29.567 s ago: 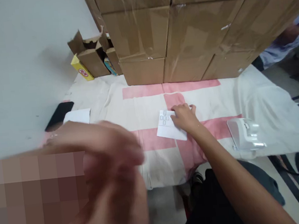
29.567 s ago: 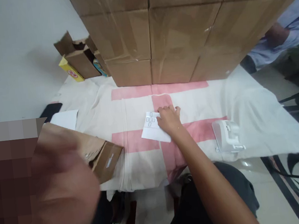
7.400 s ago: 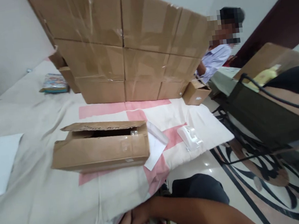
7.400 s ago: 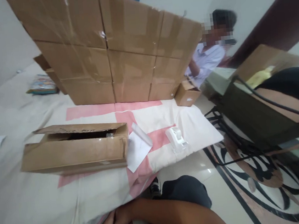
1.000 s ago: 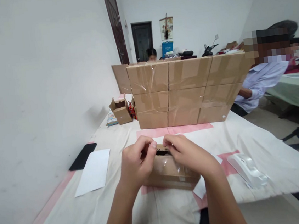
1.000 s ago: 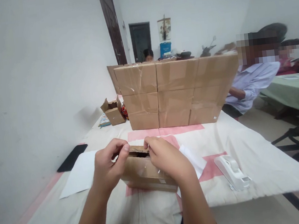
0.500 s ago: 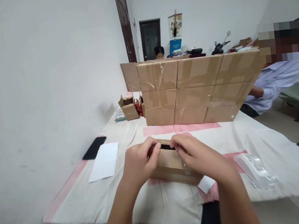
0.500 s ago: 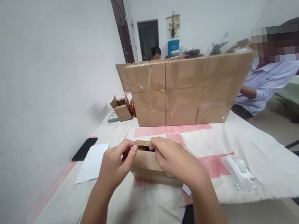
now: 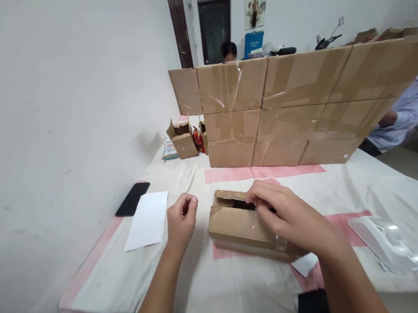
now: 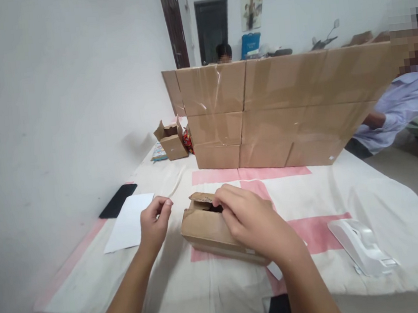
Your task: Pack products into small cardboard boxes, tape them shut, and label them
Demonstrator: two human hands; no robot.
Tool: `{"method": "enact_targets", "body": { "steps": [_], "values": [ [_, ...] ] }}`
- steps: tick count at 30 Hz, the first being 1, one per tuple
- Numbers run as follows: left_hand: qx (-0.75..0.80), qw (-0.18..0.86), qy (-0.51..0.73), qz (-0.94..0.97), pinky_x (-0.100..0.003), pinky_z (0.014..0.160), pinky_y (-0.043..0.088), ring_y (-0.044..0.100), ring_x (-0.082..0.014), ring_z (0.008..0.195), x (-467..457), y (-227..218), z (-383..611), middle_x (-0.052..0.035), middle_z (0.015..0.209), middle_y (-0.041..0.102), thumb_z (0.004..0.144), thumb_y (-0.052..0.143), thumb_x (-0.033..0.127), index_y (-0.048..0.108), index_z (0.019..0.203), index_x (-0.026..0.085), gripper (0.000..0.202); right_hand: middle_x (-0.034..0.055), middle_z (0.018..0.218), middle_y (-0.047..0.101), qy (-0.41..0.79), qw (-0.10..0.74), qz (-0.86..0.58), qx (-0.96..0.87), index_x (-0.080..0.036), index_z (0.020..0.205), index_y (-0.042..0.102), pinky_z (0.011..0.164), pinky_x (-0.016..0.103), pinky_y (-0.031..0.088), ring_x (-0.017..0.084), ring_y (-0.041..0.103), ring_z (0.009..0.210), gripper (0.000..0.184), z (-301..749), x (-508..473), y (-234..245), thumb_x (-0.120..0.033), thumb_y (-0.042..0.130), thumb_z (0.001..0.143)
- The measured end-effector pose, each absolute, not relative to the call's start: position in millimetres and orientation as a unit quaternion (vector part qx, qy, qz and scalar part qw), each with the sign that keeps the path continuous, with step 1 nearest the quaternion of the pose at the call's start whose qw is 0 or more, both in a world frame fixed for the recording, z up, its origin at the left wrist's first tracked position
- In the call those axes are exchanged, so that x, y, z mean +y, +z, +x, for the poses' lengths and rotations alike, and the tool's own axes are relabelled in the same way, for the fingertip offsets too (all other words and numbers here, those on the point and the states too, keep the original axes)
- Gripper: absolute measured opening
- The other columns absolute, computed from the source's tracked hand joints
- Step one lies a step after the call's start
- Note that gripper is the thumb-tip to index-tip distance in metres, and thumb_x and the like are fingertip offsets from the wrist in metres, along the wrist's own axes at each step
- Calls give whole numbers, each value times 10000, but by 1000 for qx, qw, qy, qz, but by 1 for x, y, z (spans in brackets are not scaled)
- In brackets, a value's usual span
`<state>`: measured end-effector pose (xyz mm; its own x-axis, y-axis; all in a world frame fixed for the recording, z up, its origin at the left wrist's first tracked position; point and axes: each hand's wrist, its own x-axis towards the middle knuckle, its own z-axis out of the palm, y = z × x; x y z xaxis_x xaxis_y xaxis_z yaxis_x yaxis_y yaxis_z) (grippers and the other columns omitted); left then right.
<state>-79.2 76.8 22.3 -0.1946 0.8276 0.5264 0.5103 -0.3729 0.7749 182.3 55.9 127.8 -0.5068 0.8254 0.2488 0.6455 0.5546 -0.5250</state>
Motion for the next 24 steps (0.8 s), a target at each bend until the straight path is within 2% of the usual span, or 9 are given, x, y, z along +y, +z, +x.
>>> {"method": "enact_targets", "body": {
  "steps": [6, 15, 18, 21, 24],
  "values": [
    [528, 157, 574, 605, -231, 554, 326, 421, -98, 551, 74, 21, -78, 45, 599, 472, 954, 555, 364, 575, 736, 185, 283, 19, 994, 642, 177, 258, -407, -858, -216, 950, 547, 791, 318, 419, 184, 573, 918, 217, 176, 50, 132, -52, 408, 918],
    [479, 225, 646, 551, -235, 611, 371, 481, -116, 632, 68, 12, -36, 23, 665, 527, 939, 564, 392, 567, 741, 187, 285, -13, 886, 628, 164, 379, -385, -825, -215, 878, 543, 721, 285, 390, 152, 559, 826, 216, 172, 27, 151, -24, 444, 897],
    [460, 260, 680, 509, -227, 562, 348, 422, -106, 570, 74, 2, -34, 42, 612, 452, 933, 541, 410, 545, 744, 189, 291, -20, 870, 623, 160, 403, -383, -816, -218, 877, 542, 710, 290, 379, 148, 546, 801, 211, 175, 22, 153, -32, 448, 908],
    [445, 296, 705, 466, -218, 493, 270, 310, -93, 487, 83, -4, -39, 77, 540, 340, 928, 517, 441, 530, 758, 195, 299, -16, 874, 625, 158, 388, -394, -818, -216, 869, 537, 712, 296, 380, 153, 546, 810, 199, 179, 23, 151, -52, 442, 930],
    [434, 328, 716, 438, -212, 480, 241, 282, -88, 468, 88, -7, -41, 82, 519, 330, 921, 522, 471, 528, 759, 195, 320, -14, 891, 632, 160, 365, -406, -823, -218, 881, 540, 724, 296, 391, 156, 553, 825, 200, 182, 27, 150, -58, 434, 938]
  ]
}}
